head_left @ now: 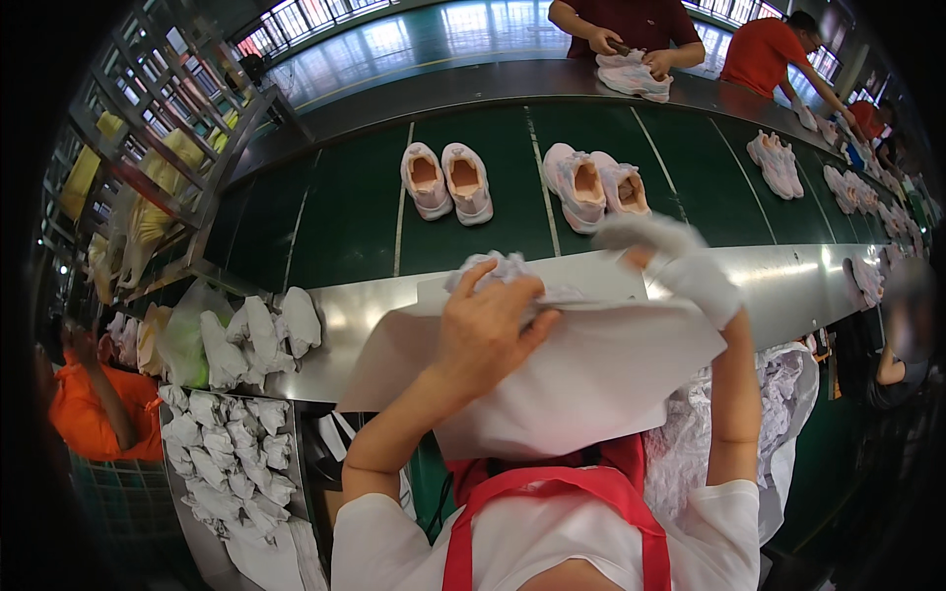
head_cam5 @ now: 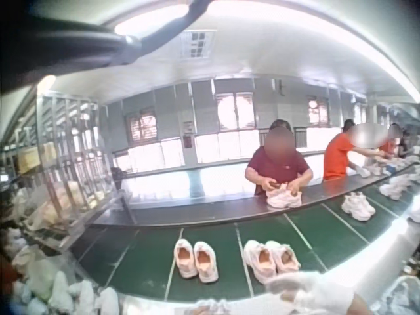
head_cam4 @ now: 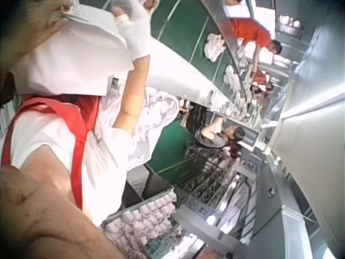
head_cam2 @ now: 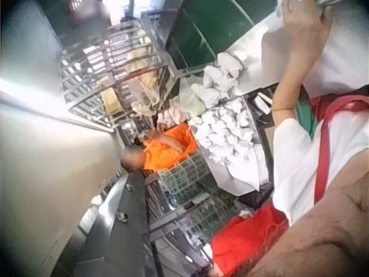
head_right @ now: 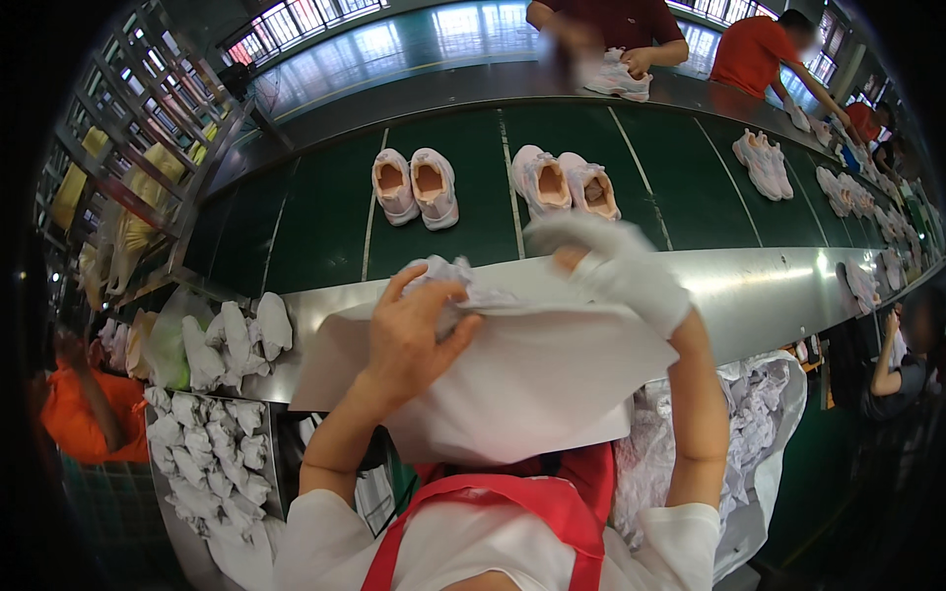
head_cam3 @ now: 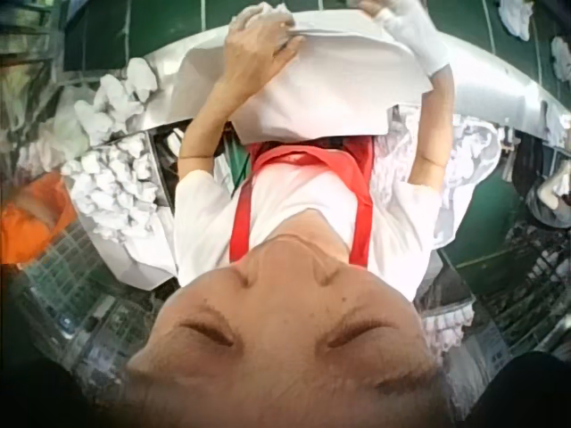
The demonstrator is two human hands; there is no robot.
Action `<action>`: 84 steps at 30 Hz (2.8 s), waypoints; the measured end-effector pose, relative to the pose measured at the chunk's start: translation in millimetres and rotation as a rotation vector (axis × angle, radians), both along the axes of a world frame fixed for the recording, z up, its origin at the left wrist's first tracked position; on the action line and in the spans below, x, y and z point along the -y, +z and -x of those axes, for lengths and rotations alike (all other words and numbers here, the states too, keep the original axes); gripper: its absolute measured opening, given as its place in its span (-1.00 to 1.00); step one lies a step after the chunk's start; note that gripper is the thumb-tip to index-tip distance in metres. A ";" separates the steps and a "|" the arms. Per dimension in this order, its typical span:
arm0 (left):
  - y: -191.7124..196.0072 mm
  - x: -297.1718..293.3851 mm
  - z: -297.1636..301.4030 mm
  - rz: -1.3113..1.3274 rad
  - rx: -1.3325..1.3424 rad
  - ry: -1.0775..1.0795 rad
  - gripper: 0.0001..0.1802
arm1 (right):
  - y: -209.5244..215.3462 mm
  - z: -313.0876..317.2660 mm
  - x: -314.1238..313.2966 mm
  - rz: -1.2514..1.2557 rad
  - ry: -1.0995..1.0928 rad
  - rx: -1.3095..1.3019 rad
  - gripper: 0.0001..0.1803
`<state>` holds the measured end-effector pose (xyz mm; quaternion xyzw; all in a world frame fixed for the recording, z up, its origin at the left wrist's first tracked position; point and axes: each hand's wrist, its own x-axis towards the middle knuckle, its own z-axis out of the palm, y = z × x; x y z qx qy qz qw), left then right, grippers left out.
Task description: The person takes white tissue paper from a large bag, crumples it into a ball, and stuffs it into the opening of white shoes moving along a conveyor belt. The person repeats this process for multiple pairs of shoes.
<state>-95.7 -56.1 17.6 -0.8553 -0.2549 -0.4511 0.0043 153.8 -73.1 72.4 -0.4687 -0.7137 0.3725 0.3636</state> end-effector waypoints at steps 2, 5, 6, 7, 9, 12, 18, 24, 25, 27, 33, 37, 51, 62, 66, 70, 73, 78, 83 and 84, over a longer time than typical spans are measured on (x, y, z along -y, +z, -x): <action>4.7 -2.7 7.3 0.062 -0.047 0.161 -0.57 | 16.8 -12.1 7.5 -0.251 -0.343 -0.156 -0.40; 1.8 -6.2 12.2 0.105 -0.068 0.226 -0.39 | 22.2 24.3 49.5 -0.698 -0.542 -0.021 -0.33; 2.6 -4.6 8.3 0.138 -0.058 0.195 -0.38 | 14.0 48.8 66.6 -0.598 -0.456 0.085 -0.11; 0.7 -2.7 6.2 0.171 -0.053 0.167 -0.38 | 4.3 72.9 73.7 -0.493 -0.369 0.183 0.12; 0.9 3.4 0.5 0.329 0.135 -0.028 -0.32 | 0.2 95.7 65.4 -0.366 -0.260 0.875 0.24; 6.8 27.0 1.5 0.726 0.463 -0.237 -0.30 | -60.7 96.5 55.9 -0.300 -0.269 0.374 0.29; -11.1 12.5 -9.5 1.155 0.963 -0.516 -0.35 | -66.5 106.2 39.9 0.221 0.064 -0.520 0.04; 0.8 11.4 2.0 0.596 0.340 -0.084 0.24 | -73.4 75.2 12.4 -0.291 0.003 -0.089 -0.36; -6.4 20.4 2.8 0.631 0.179 -0.074 0.29 | -71.7 74.5 10.7 -0.347 -0.063 -0.053 -0.41; -21.4 37.6 -10.9 0.824 0.103 -0.092 0.21 | -65.3 86.7 25.5 -0.102 -0.392 -0.212 -0.48; -62.9 27.2 -2.0 1.060 0.259 -0.116 -0.34 | -61.3 76.4 30.2 0.114 -0.347 -0.505 -0.44; -60.2 13.9 -3.7 0.970 0.172 -0.155 -0.38 | -72.2 68.7 25.7 0.191 -0.340 -0.608 -0.46; -50.9 -18.7 -18.0 2.158 1.000 -0.586 -0.15 | -52.5 93.9 36.4 -0.902 0.484 0.386 -0.84; -64.5 -11.9 -10.3 1.631 0.711 -0.887 -0.27 | -64.1 66.0 20.2 0.006 -0.174 0.002 -0.40; -38.8 -17.0 -5.1 1.311 0.365 -0.400 -0.32 | -65.4 70.8 12.3 0.095 -0.269 0.126 -0.27; -42.8 -24.8 -20.7 1.125 0.664 -0.268 -0.55 | -64.9 79.6 12.1 -0.482 -0.394 0.493 0.01; -47.6 -31.2 -25.8 1.073 0.721 -0.202 -0.60 | -80.3 91.9 9.9 -0.324 -0.414 0.379 -0.08; -46.7 -50.4 -48.6 1.128 1.112 -0.220 -0.57 | -89.6 97.2 -5.7 -0.013 -0.175 -0.060 -0.28; -37.1 -75.7 -46.6 1.446 1.087 -0.480 -0.72 | -79.6 83.5 -22.0 0.094 -0.174 -0.106 -0.32; -35.3 -77.5 -52.1 1.275 1.114 -0.456 -0.76 | -71.1 80.7 -21.5 0.085 -0.210 -0.032 -0.34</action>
